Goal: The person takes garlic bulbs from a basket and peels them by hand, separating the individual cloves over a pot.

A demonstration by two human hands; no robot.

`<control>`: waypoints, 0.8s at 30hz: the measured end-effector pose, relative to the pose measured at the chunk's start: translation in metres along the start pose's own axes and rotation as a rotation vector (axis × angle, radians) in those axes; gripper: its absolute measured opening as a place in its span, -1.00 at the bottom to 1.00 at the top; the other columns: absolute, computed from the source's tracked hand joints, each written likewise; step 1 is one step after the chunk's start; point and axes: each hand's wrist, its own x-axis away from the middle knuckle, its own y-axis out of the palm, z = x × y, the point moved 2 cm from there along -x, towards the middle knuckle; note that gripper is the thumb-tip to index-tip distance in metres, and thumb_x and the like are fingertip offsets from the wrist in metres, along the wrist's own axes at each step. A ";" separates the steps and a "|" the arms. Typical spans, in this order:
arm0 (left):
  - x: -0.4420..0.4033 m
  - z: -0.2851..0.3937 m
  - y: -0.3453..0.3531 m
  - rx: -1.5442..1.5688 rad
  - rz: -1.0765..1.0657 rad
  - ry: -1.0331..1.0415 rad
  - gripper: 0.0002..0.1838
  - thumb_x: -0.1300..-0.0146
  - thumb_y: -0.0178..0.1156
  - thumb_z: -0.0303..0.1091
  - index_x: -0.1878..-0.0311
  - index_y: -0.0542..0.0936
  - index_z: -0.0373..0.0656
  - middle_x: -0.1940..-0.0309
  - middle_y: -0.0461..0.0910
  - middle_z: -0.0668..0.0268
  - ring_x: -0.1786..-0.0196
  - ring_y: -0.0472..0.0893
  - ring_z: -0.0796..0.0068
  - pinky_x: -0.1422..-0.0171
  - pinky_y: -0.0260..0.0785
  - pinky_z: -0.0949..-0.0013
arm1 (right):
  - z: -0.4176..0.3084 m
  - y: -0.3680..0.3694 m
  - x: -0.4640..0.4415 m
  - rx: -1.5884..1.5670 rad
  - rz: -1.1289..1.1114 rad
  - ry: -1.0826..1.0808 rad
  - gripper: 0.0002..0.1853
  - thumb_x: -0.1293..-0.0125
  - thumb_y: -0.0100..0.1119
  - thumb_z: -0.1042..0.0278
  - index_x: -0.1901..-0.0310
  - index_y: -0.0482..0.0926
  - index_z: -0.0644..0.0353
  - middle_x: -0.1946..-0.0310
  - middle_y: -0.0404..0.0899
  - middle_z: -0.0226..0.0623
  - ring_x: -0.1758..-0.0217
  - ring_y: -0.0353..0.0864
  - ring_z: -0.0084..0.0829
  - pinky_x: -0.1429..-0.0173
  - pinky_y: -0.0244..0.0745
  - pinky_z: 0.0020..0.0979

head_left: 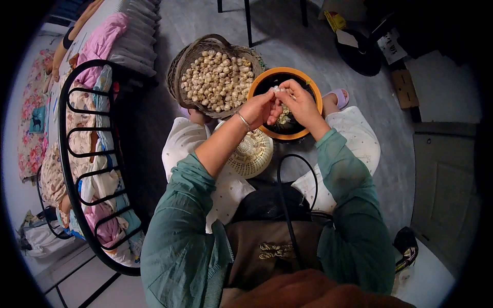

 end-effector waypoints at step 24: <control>0.008 0.009 0.007 -0.623 0.381 0.117 -0.52 -0.41 -0.25 0.04 0.34 0.42 -0.18 0.68 0.34 0.41 0.71 0.32 0.60 0.67 0.11 0.55 | 0.008 0.009 0.003 0.124 0.085 -0.085 -0.83 -0.36 0.02 0.28 0.23 0.38 0.21 0.48 0.40 -0.46 0.41 0.38 -0.64 0.30 0.32 -0.57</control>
